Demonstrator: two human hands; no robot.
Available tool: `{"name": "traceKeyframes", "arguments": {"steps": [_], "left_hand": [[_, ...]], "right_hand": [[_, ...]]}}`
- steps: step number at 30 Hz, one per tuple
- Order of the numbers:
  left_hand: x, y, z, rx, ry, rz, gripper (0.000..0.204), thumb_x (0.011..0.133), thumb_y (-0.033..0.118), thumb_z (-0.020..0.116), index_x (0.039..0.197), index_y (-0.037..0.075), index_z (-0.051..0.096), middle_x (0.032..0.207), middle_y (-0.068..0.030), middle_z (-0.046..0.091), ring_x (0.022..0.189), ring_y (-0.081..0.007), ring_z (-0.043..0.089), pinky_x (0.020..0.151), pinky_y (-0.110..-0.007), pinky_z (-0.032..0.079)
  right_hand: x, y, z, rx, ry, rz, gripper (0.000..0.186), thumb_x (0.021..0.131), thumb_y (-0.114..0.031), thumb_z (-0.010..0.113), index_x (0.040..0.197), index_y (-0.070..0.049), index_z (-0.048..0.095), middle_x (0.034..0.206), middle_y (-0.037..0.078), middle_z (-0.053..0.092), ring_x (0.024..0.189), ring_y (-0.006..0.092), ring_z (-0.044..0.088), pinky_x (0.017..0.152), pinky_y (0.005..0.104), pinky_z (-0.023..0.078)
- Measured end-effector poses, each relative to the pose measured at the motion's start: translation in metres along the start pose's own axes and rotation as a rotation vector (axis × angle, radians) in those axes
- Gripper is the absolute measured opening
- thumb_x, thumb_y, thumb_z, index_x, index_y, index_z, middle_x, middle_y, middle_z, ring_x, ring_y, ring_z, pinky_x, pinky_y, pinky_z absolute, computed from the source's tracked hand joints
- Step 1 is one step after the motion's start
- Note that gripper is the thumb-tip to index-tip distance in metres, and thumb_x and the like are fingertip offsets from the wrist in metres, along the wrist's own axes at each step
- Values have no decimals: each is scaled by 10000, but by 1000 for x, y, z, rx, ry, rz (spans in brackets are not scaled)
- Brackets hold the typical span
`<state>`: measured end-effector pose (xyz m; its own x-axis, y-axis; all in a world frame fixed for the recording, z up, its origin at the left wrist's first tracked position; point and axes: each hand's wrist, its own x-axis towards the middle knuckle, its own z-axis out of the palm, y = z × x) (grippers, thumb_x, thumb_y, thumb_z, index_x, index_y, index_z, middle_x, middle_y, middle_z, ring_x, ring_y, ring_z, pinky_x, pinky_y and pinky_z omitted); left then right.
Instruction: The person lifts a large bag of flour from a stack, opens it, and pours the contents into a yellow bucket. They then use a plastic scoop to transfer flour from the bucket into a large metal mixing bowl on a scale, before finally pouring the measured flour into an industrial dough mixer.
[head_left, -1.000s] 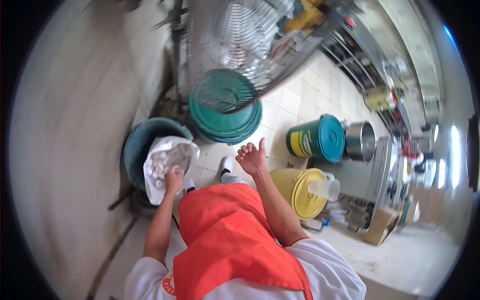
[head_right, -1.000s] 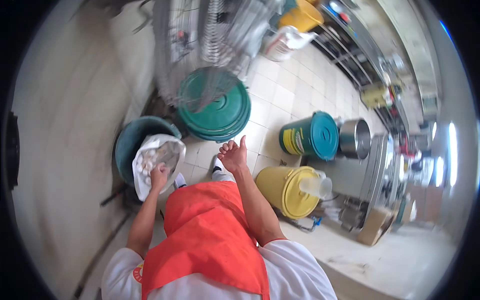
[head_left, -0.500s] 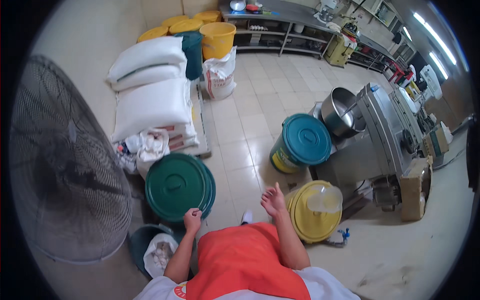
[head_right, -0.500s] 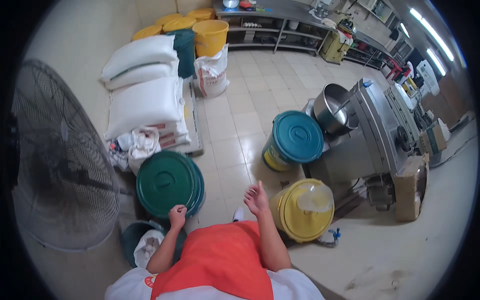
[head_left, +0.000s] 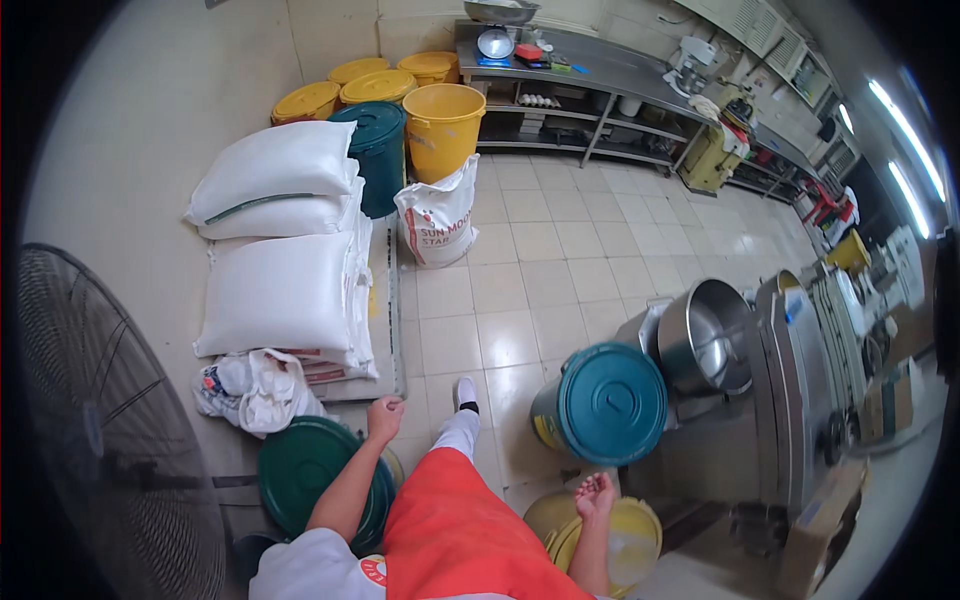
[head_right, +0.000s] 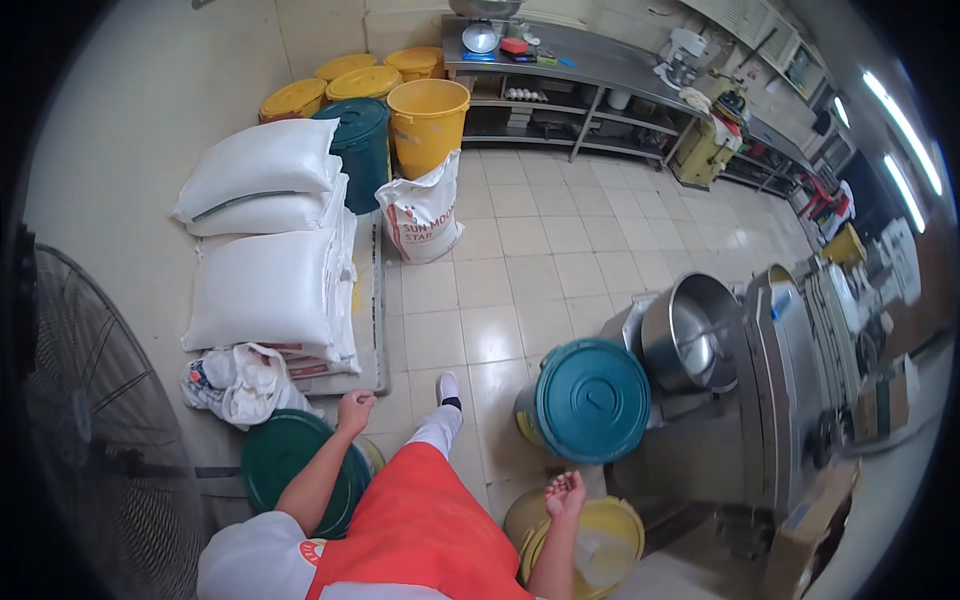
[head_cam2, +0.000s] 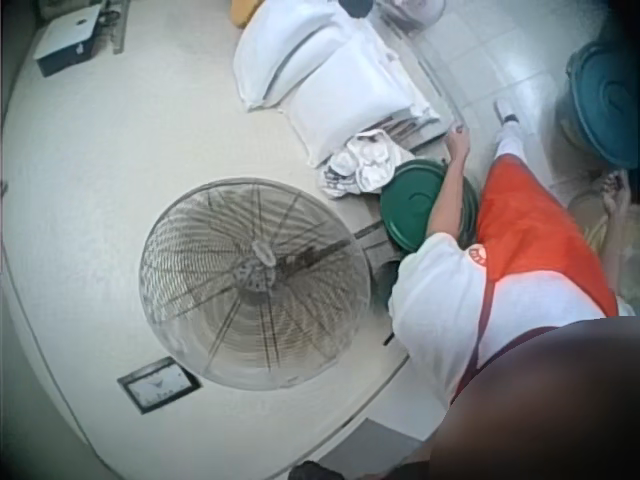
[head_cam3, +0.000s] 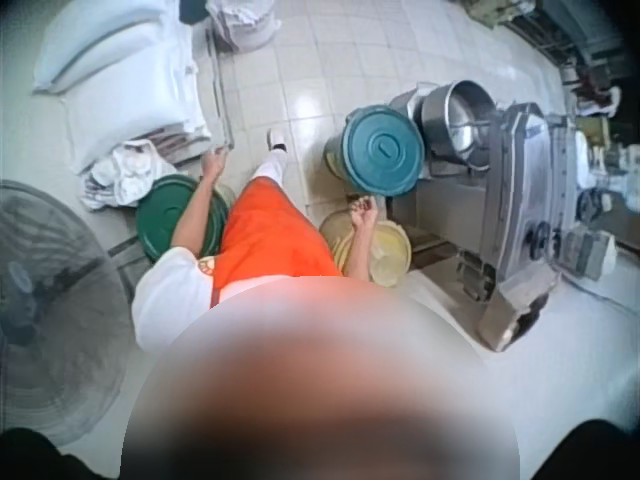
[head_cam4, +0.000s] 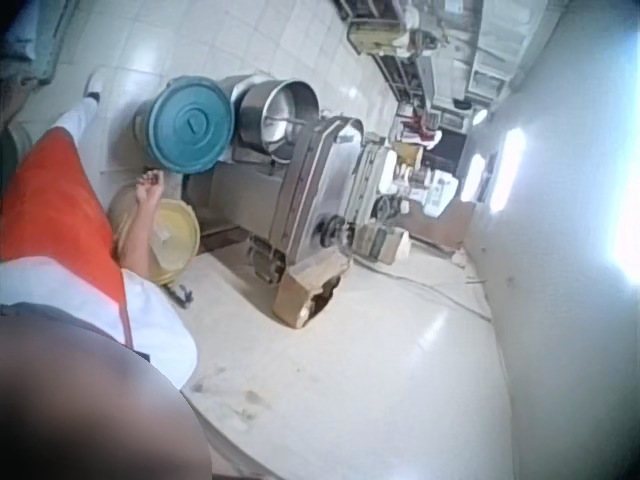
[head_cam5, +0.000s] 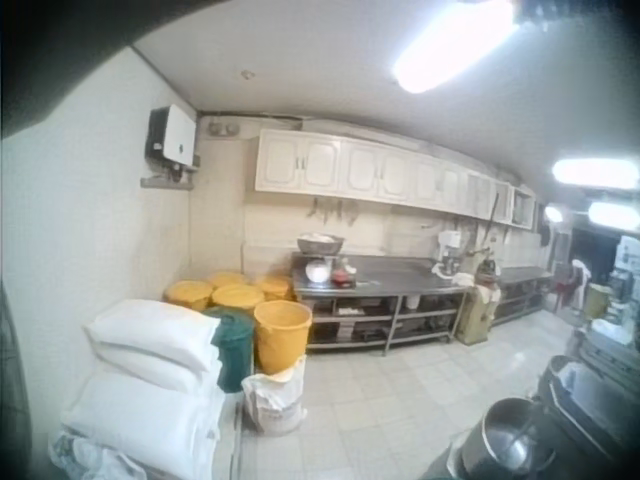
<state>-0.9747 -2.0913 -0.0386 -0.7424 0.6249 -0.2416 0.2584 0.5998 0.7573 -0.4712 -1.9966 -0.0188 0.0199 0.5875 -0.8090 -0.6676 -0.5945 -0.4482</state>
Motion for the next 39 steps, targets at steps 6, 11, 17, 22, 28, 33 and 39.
{"name": "traceKeyframes", "arguments": {"steps": [6,11,17,22,28,33,39], "left_hand": [[220,98,92,74,-240,158,302,774,288,678,942,37,688,928,-155,693,879,-308,666,802,-375,521],[372,213,132,102,-426,290,373,775,306,681,1027,33,656,992,-159,680,940,-310,649,838,-389,513],[531,335,145,27,-361,231,415,746,299,723,1059,37,643,1034,-169,667,974,-311,632,873,-385,492],[685,362,173,207,-195,-72,448,768,263,701,1150,61,579,1164,-146,583,1110,-320,541,922,-441,451],[881,338,236,586,114,-20,733,662,256,770,1302,57,472,1290,-174,469,1234,-325,412,1021,-459,337],[972,291,261,252,-132,-221,292,684,62,677,972,96,643,1116,-100,613,1086,-277,557,871,-392,471],[996,317,239,128,13,-337,478,678,59,691,1142,118,593,1140,-139,578,1112,-339,516,915,-461,421]], "right_hand": [[108,-28,165,-81,181,116,212,883,-337,580,845,-131,547,723,35,539,619,175,490,543,314,411],[188,-98,350,-319,30,-1,179,886,-303,590,875,-126,565,734,18,555,591,146,508,517,273,432],[318,-135,601,-505,-109,15,161,882,-268,592,912,-113,562,742,18,560,642,146,521,557,282,419],[464,-119,837,-790,-313,106,195,857,-245,628,993,-132,545,794,8,585,722,148,536,648,301,419],[673,-5,1087,-1590,-825,-42,721,752,-278,741,1375,-145,401,1300,165,483,1162,328,489,906,448,439],[743,92,1188,-2283,-1801,-697,1064,626,-283,798,1497,-264,187,1490,259,214,1373,412,238,1117,481,224],[763,199,1170,-1995,-1937,-231,231,725,-152,646,949,-117,685,991,131,665,1080,297,565,1045,445,348]]}}
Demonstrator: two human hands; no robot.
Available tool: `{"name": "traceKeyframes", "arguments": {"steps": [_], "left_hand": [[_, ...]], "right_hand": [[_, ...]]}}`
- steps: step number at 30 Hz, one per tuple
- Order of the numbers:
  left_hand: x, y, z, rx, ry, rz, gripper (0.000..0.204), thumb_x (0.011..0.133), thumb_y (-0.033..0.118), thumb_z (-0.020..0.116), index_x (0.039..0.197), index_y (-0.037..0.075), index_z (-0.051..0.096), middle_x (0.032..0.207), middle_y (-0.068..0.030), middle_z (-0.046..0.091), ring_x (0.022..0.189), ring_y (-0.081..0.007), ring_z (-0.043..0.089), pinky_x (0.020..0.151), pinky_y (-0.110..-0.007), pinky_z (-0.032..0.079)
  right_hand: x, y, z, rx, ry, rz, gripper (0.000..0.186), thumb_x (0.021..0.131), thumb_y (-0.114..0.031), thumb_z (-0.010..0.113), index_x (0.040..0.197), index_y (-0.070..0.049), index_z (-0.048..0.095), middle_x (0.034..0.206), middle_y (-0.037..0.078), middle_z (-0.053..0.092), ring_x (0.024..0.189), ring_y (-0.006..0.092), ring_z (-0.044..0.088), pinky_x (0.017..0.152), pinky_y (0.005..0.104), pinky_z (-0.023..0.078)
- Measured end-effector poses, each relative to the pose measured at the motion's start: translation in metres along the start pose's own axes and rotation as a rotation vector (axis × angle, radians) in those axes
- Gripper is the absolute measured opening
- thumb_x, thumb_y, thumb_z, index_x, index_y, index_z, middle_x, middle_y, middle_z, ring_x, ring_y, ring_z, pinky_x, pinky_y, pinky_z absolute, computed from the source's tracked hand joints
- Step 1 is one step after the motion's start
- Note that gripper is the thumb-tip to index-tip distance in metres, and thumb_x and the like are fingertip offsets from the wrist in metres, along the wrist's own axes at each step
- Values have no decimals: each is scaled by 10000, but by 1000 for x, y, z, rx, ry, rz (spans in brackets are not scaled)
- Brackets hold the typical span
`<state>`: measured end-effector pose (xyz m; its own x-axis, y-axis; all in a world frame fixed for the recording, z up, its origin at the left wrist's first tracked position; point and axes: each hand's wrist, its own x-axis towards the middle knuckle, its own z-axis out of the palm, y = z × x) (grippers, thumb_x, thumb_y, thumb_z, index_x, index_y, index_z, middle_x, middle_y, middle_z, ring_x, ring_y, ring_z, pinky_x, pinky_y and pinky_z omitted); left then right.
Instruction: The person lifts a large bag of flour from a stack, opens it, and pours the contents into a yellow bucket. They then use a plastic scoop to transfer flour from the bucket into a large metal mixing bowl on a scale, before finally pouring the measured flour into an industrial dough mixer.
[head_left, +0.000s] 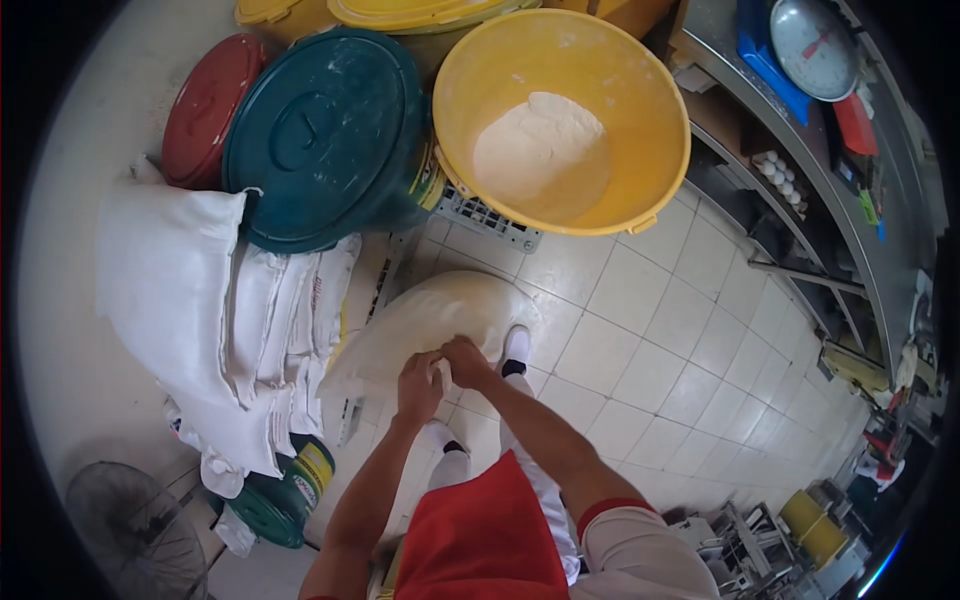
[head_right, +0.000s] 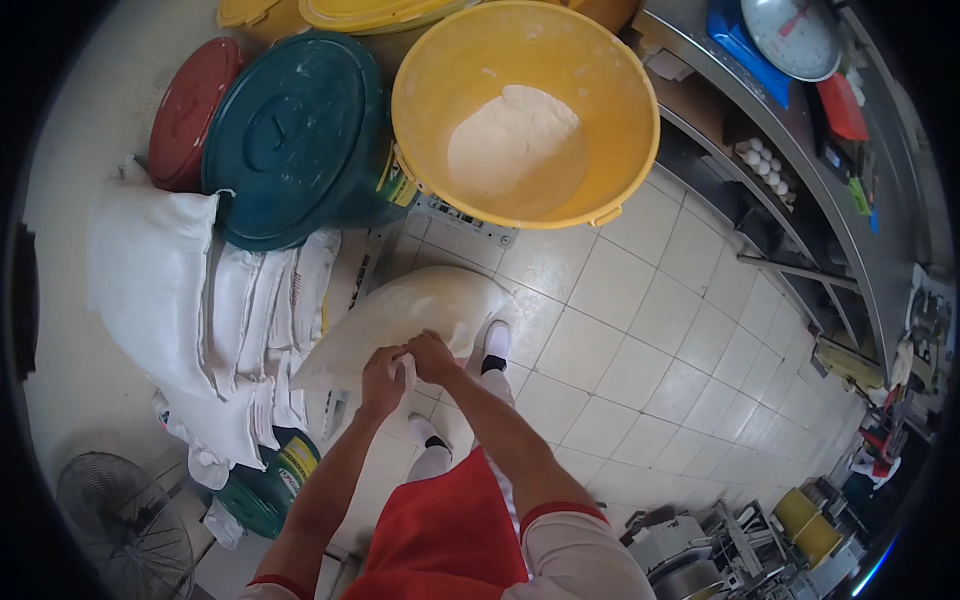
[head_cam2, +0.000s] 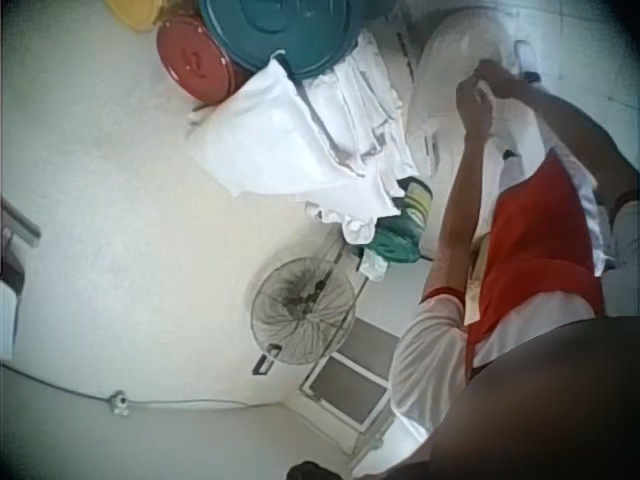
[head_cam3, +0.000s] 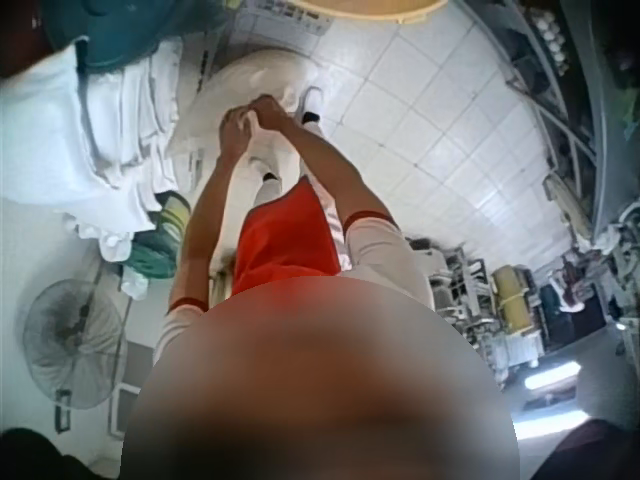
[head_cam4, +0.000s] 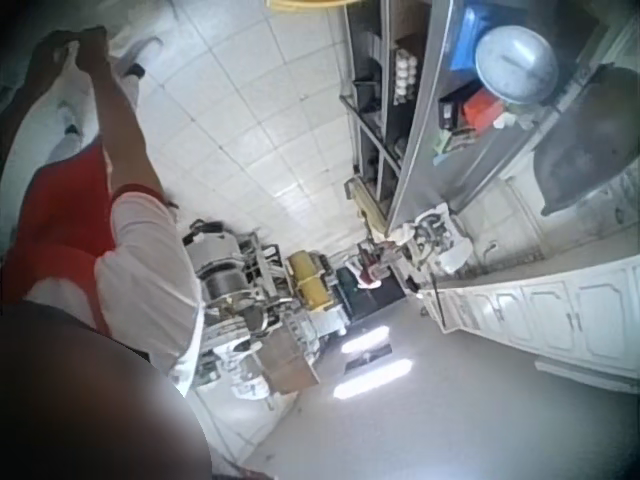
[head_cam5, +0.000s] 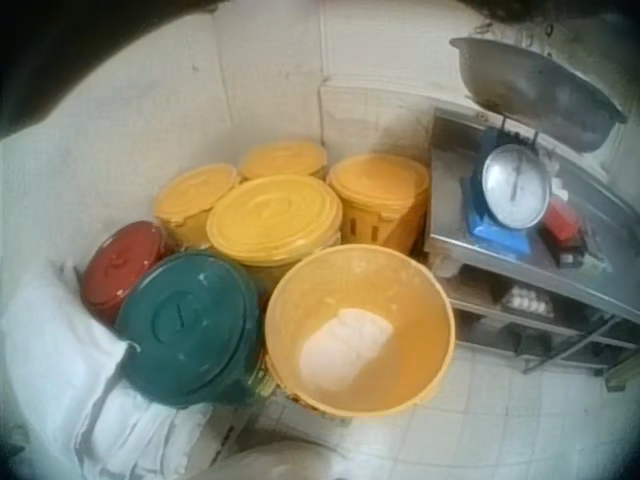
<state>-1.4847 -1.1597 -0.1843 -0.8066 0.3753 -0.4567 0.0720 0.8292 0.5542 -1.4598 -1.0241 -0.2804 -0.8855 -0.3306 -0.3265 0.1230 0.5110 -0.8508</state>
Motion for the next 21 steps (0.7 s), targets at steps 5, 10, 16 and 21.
{"name": "traceKeyframes", "arguments": {"steps": [5,10,16,21], "left_hand": [[6,-23,-46,727,192,154,547,657,170,735,1176,97,580,1118,-165,584,1103,-341,539,991,-553,341],[29,-80,-37,280,-183,-261,269,732,129,625,982,47,682,957,-174,669,942,-349,633,920,-459,450],[1,-70,-10,-71,-37,-185,263,750,135,656,991,30,651,954,-204,654,943,-377,614,869,-437,475],[-46,-152,-3,-89,145,-195,294,771,145,658,1032,13,623,1030,-231,629,971,-396,601,863,-450,471]], "right_hand": [[-16,46,19,299,349,131,323,711,-172,682,1007,-46,655,1008,167,657,943,362,611,888,446,456],[-11,-10,12,268,400,69,400,685,-172,715,1064,-72,636,1044,152,647,1039,371,563,964,458,403],[34,-10,46,-50,366,-52,412,631,-95,694,1040,-103,638,1041,125,635,1111,344,517,1002,453,369],[20,-26,61,-30,301,33,577,585,-27,699,1147,-108,594,1109,141,607,1109,341,514,988,441,385]]}}
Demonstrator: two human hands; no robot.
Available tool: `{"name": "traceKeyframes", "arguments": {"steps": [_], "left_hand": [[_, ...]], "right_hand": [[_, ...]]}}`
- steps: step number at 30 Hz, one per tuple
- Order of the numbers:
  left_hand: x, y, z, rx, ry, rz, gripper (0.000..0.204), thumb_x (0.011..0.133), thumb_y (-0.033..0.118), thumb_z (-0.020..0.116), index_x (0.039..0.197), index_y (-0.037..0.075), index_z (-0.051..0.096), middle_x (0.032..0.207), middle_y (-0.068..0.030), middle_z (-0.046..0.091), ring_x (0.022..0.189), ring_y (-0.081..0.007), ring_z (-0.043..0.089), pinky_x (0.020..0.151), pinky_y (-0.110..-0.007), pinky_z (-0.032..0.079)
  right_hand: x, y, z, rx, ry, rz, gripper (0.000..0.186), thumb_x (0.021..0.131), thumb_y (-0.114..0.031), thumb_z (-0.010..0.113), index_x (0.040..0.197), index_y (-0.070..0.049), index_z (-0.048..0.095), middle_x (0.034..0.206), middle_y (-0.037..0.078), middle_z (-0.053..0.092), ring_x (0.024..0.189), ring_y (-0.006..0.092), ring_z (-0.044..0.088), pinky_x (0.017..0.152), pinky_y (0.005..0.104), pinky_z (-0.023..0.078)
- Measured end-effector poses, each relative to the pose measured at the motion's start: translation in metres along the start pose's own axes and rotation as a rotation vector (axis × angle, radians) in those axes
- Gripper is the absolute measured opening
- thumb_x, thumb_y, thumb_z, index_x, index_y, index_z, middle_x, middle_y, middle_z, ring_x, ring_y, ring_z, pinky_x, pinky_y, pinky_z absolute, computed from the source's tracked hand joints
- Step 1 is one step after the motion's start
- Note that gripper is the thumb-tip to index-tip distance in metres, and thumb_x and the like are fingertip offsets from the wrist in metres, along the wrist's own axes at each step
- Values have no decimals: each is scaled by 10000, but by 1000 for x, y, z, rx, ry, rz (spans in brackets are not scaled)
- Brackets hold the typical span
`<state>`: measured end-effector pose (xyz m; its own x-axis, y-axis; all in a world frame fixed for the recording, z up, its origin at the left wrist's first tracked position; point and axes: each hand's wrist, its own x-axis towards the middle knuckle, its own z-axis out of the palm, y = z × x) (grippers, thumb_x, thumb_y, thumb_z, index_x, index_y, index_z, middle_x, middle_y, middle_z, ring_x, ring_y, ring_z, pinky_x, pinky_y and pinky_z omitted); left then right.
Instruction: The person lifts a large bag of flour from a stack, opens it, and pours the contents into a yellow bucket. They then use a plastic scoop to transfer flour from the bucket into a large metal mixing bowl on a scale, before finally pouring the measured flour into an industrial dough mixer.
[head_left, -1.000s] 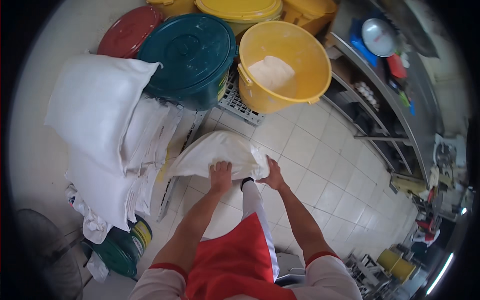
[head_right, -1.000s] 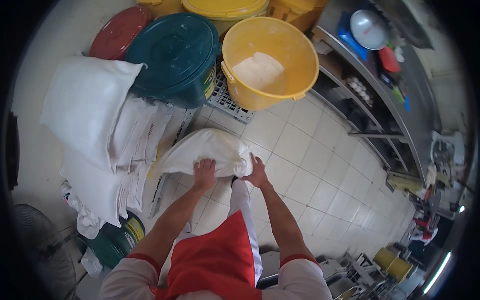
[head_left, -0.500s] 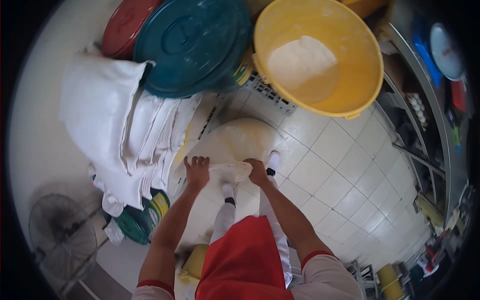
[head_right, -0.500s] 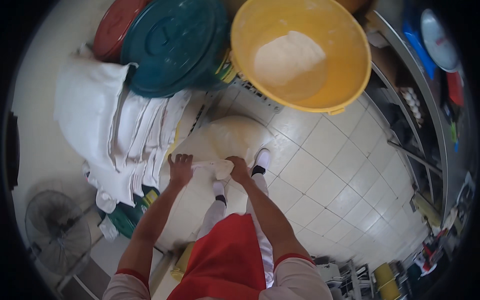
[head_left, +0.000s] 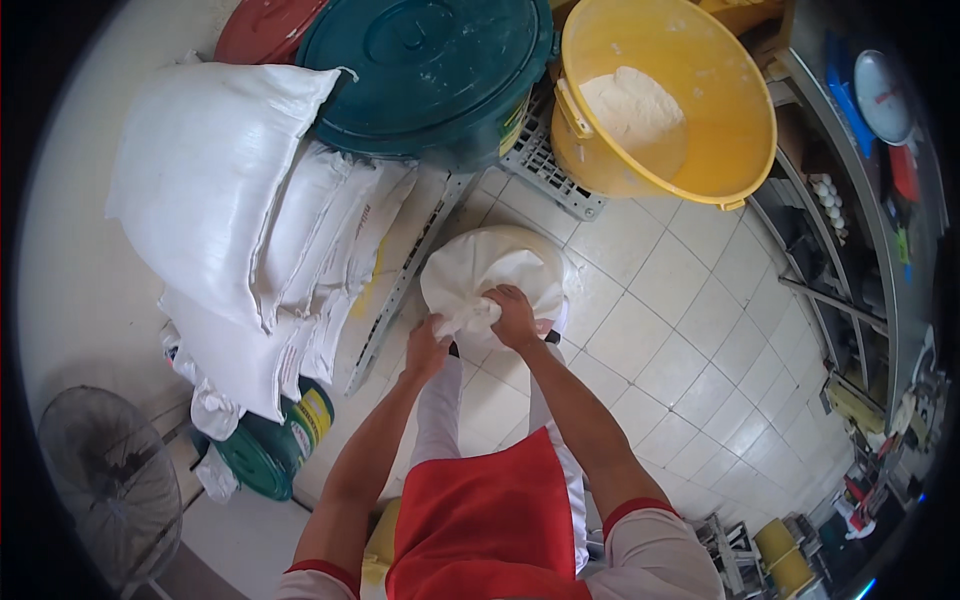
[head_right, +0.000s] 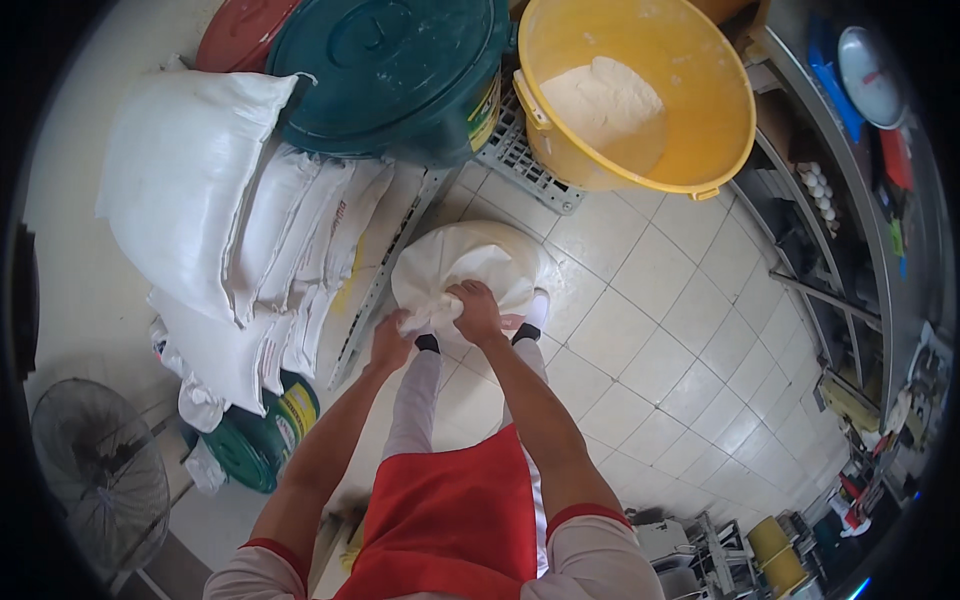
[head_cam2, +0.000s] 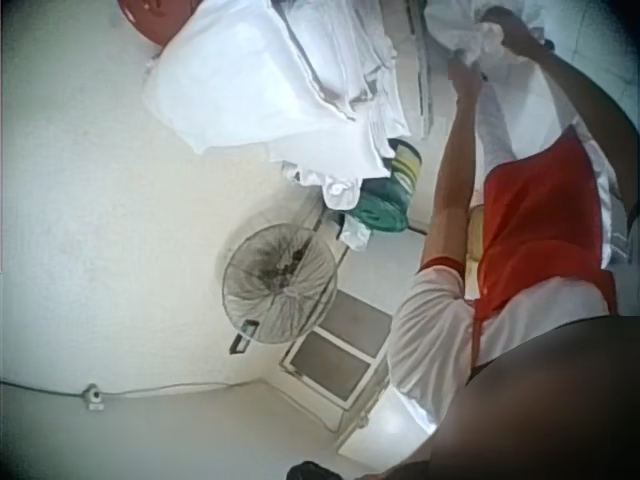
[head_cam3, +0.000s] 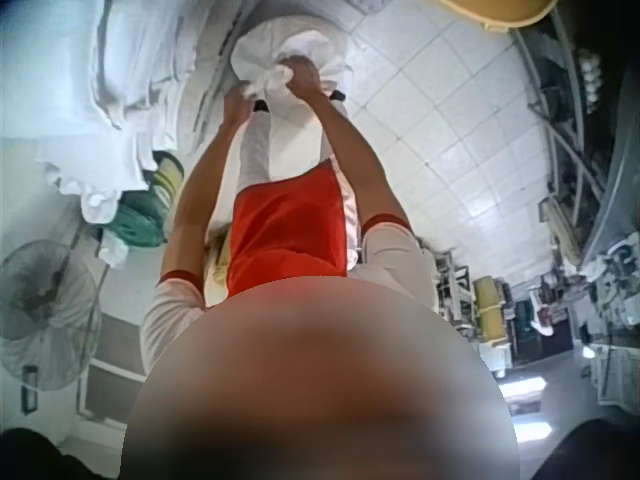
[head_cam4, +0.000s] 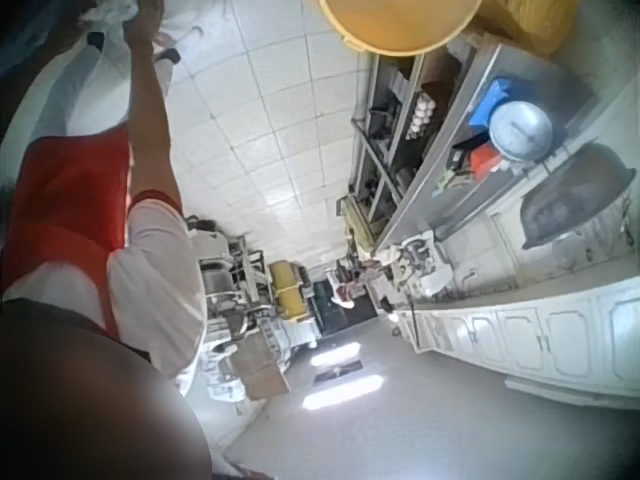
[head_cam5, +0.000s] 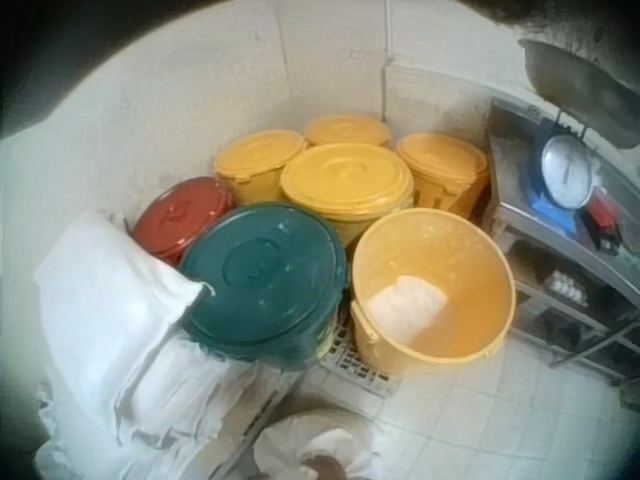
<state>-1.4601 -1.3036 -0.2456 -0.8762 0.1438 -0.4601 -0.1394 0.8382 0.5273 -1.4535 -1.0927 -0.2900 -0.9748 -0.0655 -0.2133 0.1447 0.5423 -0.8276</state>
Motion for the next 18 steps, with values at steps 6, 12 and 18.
{"name": "traceKeyframes", "arguments": {"steps": [6,12,18], "left_hand": [[38,25,25,-216,-107,-27,283,766,95,513,997,-8,639,971,-260,643,960,-432,599,855,-467,471],[14,-38,20,-593,-400,-12,352,770,145,572,1076,-23,622,1072,-198,651,1062,-274,608,908,-328,452],[-62,-74,-42,-739,2,-210,278,848,151,642,1103,40,634,1035,-74,640,955,-155,604,851,-299,453]], "right_hand": [[-37,-28,30,-111,210,-47,1022,574,-150,802,1449,-143,274,1312,143,475,1166,343,467,1002,429,363],[-1,-30,80,-225,111,263,571,648,-203,741,1190,-133,574,1033,124,651,1001,310,601,950,435,380],[-25,-11,79,148,330,460,262,654,-171,661,893,-67,692,780,190,664,787,393,632,707,462,504]]}}
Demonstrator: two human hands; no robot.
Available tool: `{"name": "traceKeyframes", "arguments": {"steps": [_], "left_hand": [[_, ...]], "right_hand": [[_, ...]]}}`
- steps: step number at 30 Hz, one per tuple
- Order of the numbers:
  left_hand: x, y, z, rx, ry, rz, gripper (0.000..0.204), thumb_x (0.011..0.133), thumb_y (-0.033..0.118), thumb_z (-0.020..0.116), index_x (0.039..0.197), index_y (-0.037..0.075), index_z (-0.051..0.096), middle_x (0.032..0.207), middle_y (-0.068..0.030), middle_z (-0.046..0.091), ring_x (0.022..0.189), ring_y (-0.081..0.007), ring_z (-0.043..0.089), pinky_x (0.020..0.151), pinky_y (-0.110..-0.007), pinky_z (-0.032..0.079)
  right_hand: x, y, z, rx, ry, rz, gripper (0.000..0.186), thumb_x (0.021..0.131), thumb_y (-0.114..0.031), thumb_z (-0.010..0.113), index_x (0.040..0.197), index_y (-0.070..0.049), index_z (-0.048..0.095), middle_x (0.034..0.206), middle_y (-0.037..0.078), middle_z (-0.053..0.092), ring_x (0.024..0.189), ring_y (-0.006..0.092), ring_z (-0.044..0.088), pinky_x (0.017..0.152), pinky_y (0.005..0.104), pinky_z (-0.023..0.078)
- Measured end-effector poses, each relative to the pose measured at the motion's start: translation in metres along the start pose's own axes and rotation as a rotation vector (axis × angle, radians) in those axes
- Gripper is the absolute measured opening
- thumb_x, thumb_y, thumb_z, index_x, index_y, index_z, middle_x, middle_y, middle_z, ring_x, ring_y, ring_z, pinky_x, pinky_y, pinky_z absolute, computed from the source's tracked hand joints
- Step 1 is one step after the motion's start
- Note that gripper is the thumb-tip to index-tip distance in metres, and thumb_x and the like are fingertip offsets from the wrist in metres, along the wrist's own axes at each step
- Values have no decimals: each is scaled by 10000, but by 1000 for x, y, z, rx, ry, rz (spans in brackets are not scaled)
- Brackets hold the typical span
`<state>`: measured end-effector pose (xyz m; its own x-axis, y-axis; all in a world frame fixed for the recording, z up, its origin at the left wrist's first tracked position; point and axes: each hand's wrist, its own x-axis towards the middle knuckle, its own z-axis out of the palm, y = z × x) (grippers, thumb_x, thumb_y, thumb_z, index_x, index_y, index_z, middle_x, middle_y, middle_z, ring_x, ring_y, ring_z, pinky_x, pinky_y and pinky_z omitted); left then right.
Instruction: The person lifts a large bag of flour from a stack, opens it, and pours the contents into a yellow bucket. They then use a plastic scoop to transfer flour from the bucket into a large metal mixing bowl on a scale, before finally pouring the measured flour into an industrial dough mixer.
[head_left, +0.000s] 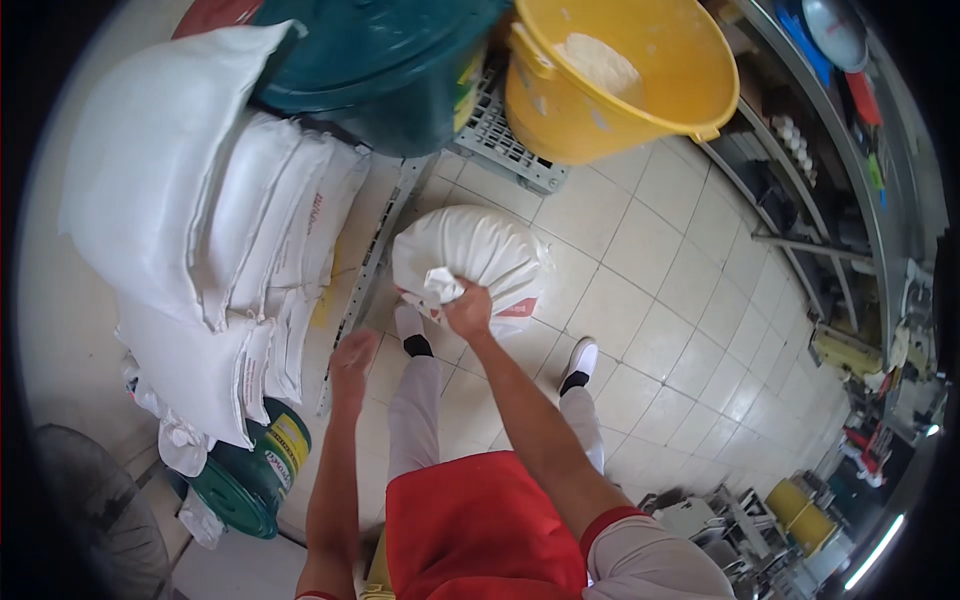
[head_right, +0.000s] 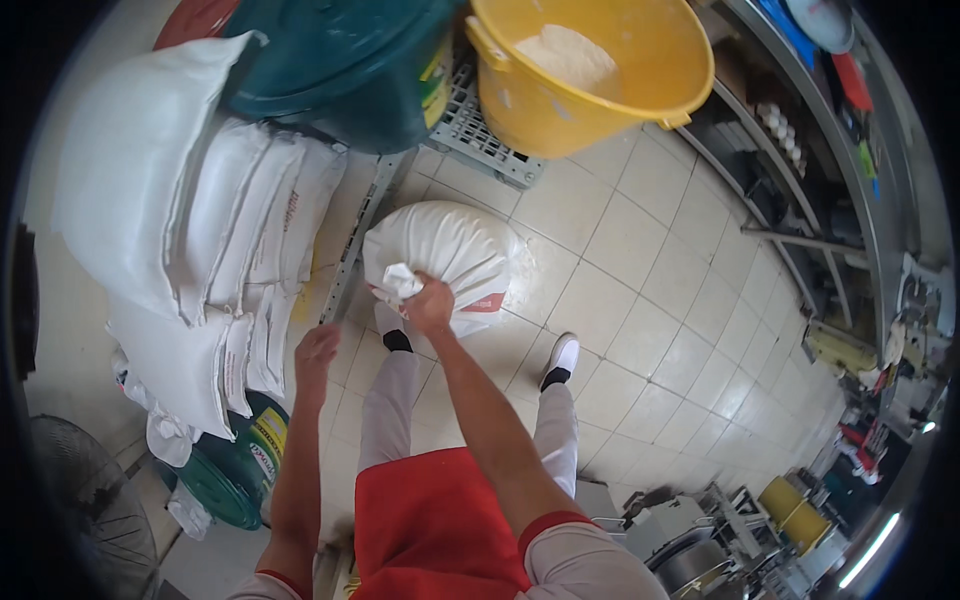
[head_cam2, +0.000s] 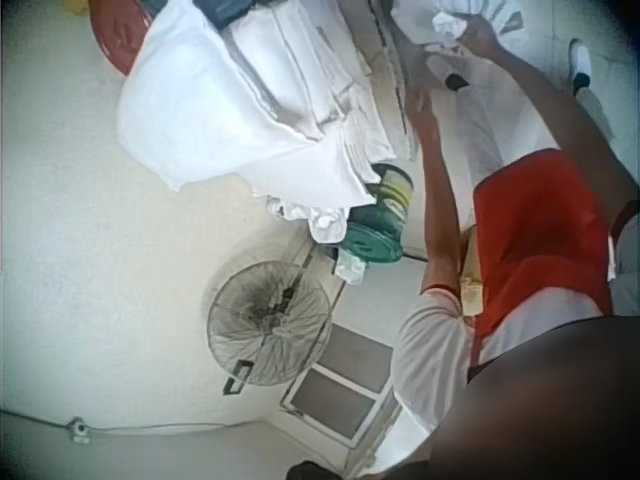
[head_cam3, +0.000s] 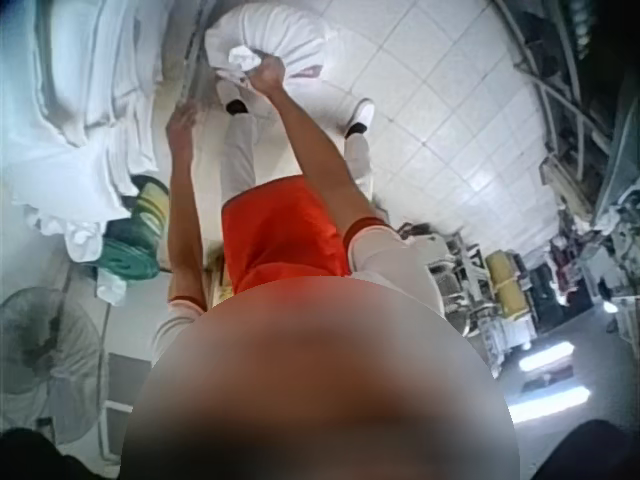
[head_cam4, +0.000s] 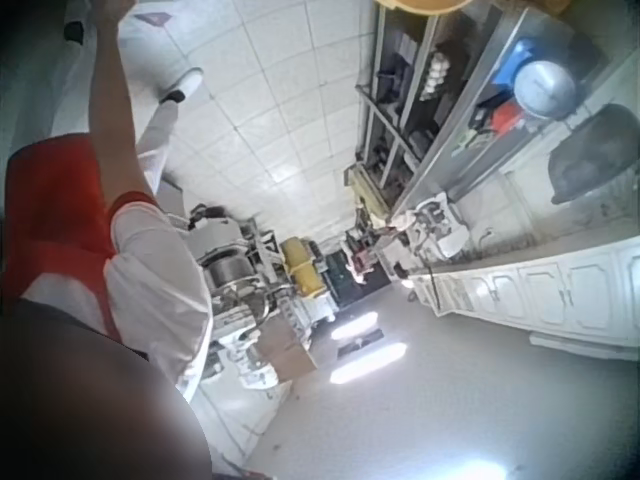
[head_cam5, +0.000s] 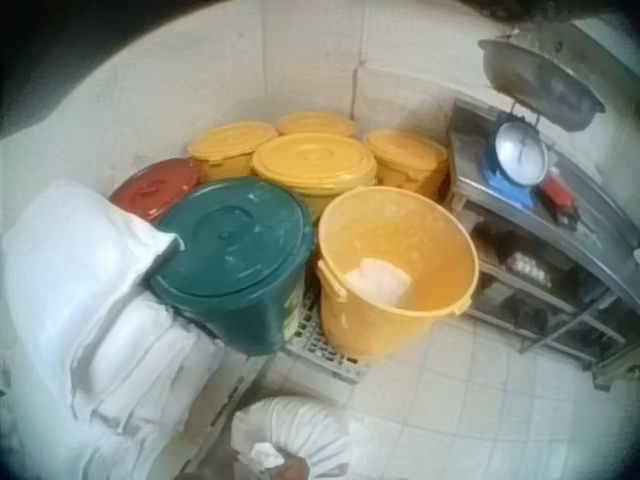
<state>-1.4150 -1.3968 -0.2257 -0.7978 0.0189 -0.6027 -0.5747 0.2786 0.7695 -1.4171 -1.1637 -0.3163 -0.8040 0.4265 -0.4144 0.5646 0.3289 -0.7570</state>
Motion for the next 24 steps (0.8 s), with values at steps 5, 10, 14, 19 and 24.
{"name": "traceKeyframes", "arguments": {"steps": [5,10,14,19,24], "left_hand": [[-7,-51,14,88,56,-307,271,901,282,615,1028,43,640,949,-54,649,866,-116,604,742,-260,459],[105,-155,88,582,-69,-141,404,930,388,550,1035,6,631,928,-133,662,877,-228,630,770,-353,489],[229,-242,132,1060,284,507,638,917,567,443,1011,-36,630,996,-246,636,948,-442,581,864,-484,438],[354,-244,297,1188,-372,196,619,936,544,432,981,-38,641,1077,-203,636,1004,-331,586,852,-431,456],[440,-376,294,698,-796,-435,629,949,575,378,1086,13,628,1104,-133,630,1021,-237,575,853,-392,467]], "right_hand": [[-96,87,-8,139,-12,94,423,696,-185,691,1085,-22,656,978,242,656,957,386,611,881,422,460],[-176,204,-8,365,134,421,286,758,-161,670,997,-3,678,848,193,686,822,337,668,751,396,505],[-221,309,28,602,272,578,240,829,-187,645,950,20,653,825,97,680,760,253,666,692,372,520],[-255,516,61,333,275,761,346,766,-225,708,1014,8,648,899,128,698,798,297,678,717,397,538],[-193,580,19,118,41,688,410,740,-207,715,1085,-2,633,949,178,696,918,306,678,761,404,522]]}}
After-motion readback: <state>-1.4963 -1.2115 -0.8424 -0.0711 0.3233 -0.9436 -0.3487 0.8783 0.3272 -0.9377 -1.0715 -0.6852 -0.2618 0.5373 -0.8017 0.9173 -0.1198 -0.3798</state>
